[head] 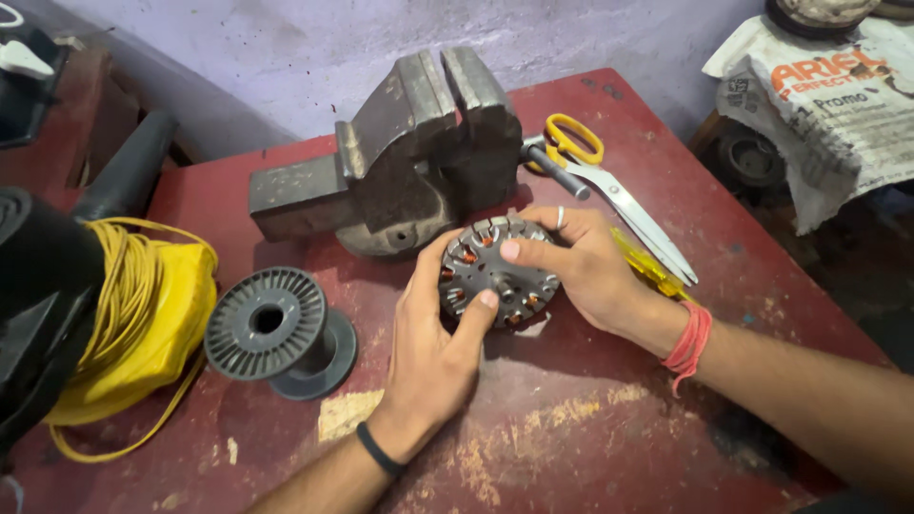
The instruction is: The person removes a motor armature from a bench vise, then uses a screwdriver and scissors to adjust and trim copper windings on the armature. The person rotates the armature to access different slots and continues the adjustment process.
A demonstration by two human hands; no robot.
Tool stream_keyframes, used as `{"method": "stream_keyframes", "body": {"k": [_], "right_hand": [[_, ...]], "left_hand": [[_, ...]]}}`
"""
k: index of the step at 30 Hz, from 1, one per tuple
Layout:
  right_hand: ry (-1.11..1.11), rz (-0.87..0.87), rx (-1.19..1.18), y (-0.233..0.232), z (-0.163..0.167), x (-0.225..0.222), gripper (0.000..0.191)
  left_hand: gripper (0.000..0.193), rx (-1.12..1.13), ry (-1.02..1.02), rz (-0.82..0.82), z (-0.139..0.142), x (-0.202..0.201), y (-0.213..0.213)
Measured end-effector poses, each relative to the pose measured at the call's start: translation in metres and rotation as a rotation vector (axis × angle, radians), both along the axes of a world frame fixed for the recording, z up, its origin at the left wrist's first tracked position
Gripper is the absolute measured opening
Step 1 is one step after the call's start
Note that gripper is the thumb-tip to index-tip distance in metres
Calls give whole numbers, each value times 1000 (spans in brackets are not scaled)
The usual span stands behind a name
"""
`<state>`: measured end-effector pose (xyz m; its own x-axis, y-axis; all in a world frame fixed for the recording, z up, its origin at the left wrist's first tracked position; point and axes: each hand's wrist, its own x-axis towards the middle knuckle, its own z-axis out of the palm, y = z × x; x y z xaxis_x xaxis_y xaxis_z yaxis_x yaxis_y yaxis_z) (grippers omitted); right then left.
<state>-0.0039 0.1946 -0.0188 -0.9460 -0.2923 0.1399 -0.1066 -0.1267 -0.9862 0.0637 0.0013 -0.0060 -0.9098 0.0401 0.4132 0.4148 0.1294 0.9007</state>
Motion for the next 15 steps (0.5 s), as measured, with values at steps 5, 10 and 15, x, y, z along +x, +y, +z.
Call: {"method": "stream_keyframes", "body": {"k": [5,10,15], "right_hand": [[96,60,-101,5,-1,0,30],[-56,16,-170,6,-6,-4,23],[-34,0,-135,6,-8,-6,22]], "left_hand": [[49,36,-22,-39,6,2,0],[49,20,-34,-23,6,3,2],[47,-5,-2,-11,6,3,3]]}}
